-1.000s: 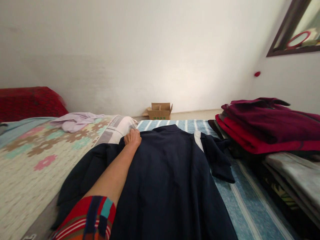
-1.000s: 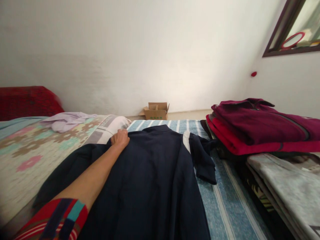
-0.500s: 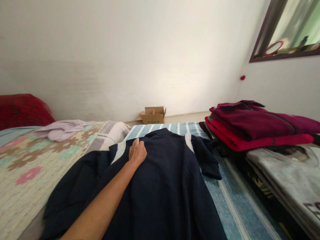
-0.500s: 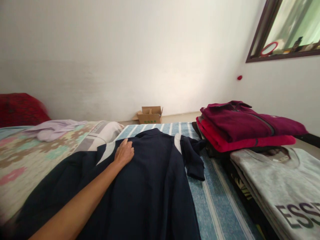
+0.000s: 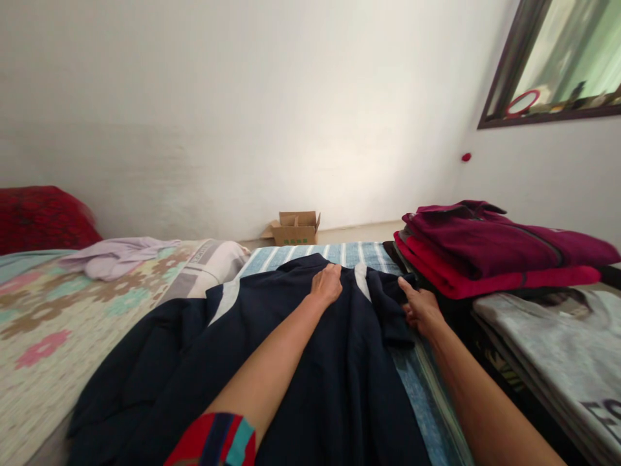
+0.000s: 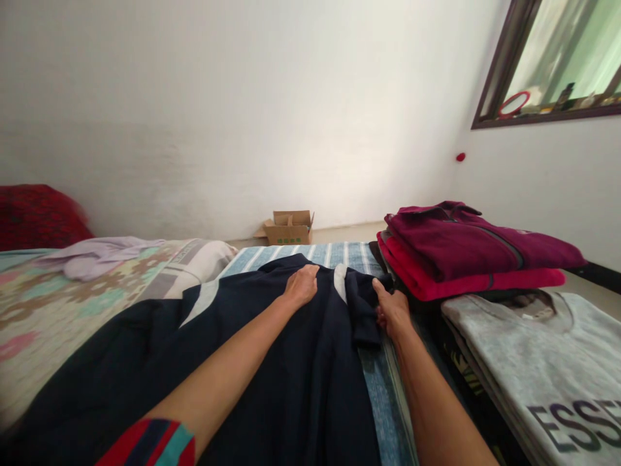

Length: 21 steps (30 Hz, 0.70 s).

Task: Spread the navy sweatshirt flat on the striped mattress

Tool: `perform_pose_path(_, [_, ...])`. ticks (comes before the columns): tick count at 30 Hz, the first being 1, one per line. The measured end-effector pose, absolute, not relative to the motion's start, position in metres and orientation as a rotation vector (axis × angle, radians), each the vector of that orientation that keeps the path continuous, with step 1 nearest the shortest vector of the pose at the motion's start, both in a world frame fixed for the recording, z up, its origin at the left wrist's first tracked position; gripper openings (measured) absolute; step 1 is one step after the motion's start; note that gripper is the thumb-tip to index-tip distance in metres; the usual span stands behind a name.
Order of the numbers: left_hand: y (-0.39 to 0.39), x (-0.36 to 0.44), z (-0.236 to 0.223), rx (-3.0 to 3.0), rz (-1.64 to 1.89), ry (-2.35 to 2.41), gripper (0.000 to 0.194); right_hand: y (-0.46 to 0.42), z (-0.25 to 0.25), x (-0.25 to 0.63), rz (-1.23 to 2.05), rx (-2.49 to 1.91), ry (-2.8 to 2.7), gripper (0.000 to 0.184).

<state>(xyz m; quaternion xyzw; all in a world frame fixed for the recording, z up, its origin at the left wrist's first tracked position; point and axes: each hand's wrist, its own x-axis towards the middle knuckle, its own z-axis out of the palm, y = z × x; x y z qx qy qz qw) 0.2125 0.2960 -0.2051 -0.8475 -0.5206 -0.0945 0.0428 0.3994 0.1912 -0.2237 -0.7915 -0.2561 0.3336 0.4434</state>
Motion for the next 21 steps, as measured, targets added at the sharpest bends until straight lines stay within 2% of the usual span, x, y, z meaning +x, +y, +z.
perform_pose_path(4, [0.32,0.233,-0.207,-2.615,-0.187,-1.612,0.03,0.206,-0.243,0.405,0.828,-1.854,-0.718,0.039])
perform_pose_path(7, [0.337,0.245,-0.208,-2.65,-0.102,-1.604,0.034,0.21,-0.253,0.413,0.806,-1.79,-0.778,0.031])
perform_pose_path(12, [0.361,0.257,-0.214,-2.693,0.035,-1.62,0.043,0.201,-0.258,0.415,0.739,-1.628,-0.864,0.036])
perform_pose_path(17, [0.374,0.267,-0.214,-2.631,0.08,-1.727,0.03,0.194,-0.249,0.411,0.688,-1.386,-0.794,0.045])
perform_pose_path(21, [0.369,0.279,-0.209,-2.57,-0.099,-1.739,0.031,0.185,-0.22,0.416,0.35,-1.446,-0.941,0.04])
